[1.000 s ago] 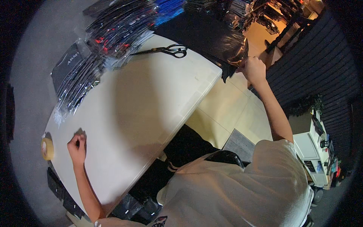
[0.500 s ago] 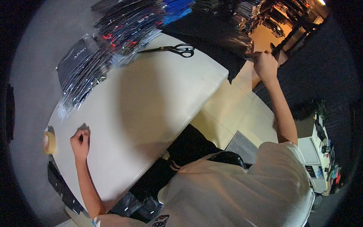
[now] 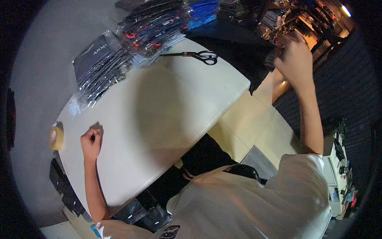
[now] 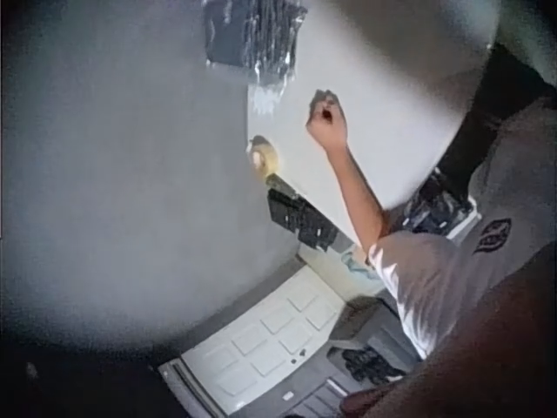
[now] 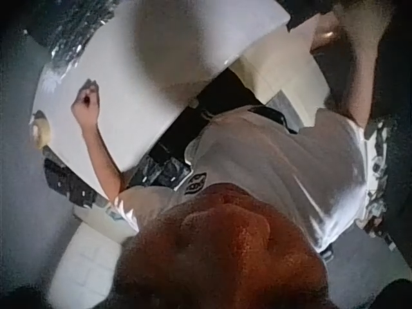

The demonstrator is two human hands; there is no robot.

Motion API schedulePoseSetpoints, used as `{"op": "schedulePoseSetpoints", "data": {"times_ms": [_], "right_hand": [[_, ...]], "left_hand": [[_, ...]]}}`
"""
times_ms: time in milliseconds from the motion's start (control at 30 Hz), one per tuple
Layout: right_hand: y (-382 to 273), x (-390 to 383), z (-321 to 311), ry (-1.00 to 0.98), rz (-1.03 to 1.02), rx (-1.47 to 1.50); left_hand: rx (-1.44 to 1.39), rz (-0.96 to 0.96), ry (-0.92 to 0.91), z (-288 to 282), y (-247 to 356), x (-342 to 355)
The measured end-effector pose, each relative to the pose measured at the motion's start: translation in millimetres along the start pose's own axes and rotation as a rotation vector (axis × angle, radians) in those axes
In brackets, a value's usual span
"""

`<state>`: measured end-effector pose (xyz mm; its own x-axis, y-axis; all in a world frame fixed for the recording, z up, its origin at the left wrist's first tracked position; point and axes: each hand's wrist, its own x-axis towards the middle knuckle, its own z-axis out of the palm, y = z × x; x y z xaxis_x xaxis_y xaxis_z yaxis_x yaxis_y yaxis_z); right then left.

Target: Packing t-shirts into black mailing bags and applying shipping labels.

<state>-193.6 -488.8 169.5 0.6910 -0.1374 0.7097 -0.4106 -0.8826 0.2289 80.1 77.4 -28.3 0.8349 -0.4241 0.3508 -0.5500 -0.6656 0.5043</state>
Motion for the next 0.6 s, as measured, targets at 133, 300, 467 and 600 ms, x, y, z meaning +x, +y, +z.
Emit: {"op": "schedulePoseSetpoints", "data": {"times_ms": [133,300,467,600], "right_hand": [[6,16,-39,0.010,0.067,-0.034],[10,14,-77,0.013,0.070,0.085],[2,6,-108,0.112,-0.036,0.136],[29,-6,-137,0.041,-0.030,0.241]], "left_hand": [[0.000,0.144,0.169,7,30,2],[0.015,0.483,0.060,72,197,48],[-0.311,0.793,0.164,147,363,75],[-0.314,0.774,0.156,190,414,93]]}}
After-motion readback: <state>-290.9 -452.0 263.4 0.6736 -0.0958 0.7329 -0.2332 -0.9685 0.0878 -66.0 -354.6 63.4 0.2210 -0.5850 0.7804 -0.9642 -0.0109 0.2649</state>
